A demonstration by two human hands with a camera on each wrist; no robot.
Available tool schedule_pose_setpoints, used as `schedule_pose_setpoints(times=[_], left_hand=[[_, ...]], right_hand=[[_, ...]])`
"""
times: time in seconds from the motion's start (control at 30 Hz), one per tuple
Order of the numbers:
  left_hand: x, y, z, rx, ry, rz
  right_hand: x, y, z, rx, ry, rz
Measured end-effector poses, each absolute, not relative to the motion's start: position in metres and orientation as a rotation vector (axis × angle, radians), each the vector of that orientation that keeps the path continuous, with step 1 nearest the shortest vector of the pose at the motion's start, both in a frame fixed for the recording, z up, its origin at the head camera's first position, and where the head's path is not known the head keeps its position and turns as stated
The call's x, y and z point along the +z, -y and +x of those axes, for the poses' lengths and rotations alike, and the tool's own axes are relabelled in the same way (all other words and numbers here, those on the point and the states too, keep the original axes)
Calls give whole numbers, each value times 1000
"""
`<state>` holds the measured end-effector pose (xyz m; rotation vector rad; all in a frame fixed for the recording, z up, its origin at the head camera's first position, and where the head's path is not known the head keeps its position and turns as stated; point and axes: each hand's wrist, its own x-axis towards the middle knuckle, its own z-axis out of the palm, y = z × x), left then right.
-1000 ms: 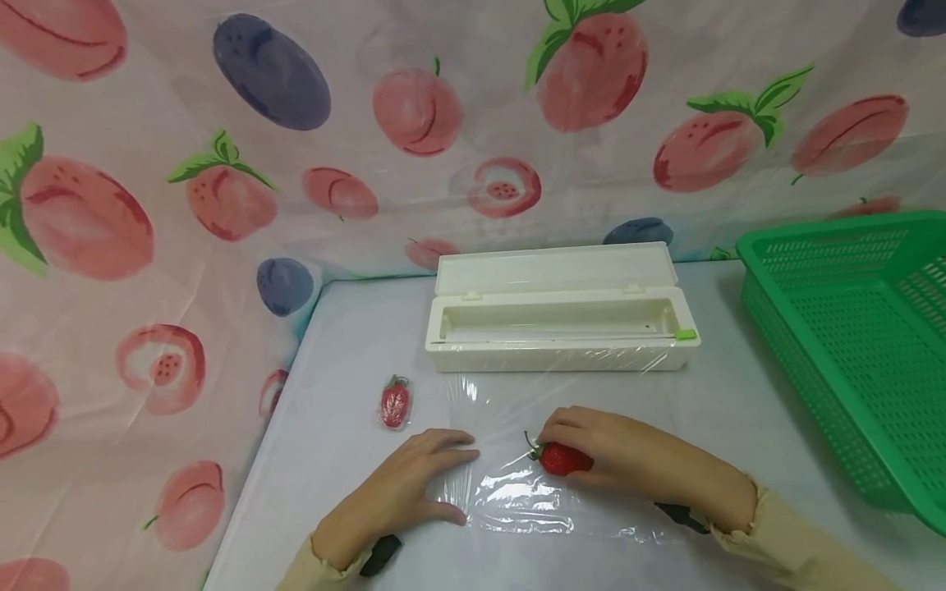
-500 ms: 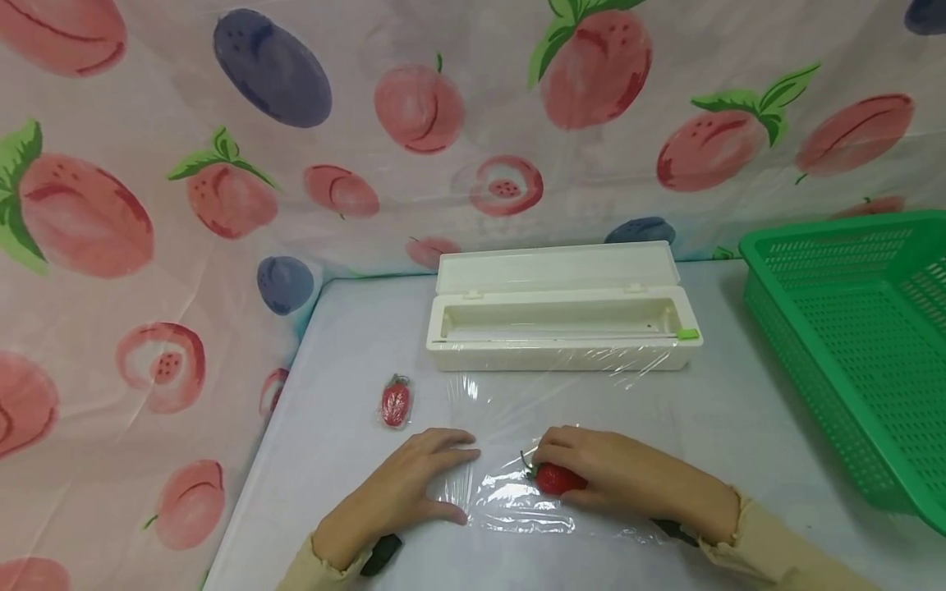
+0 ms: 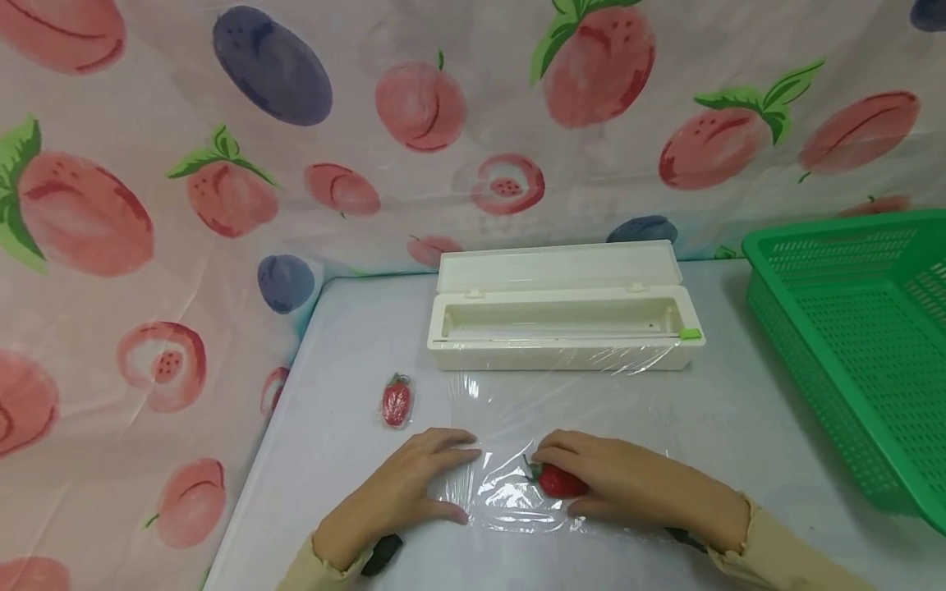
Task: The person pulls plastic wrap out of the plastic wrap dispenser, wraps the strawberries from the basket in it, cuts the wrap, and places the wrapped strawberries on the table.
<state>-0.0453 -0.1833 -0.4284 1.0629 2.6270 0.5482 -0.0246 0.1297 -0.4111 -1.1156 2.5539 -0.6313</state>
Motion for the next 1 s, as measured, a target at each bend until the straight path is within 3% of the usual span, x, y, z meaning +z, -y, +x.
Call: schedule_pose_setpoints(times=[0.57, 1.0], left_hand=[[-428, 182, -45, 528, -2611, 1014], [-431, 185, -44, 564, -2641, 1101]], right_hand=[[-413, -183, -13, -607, -2755, -1102], [-437, -220, -2, -660, -2844, -1282]])
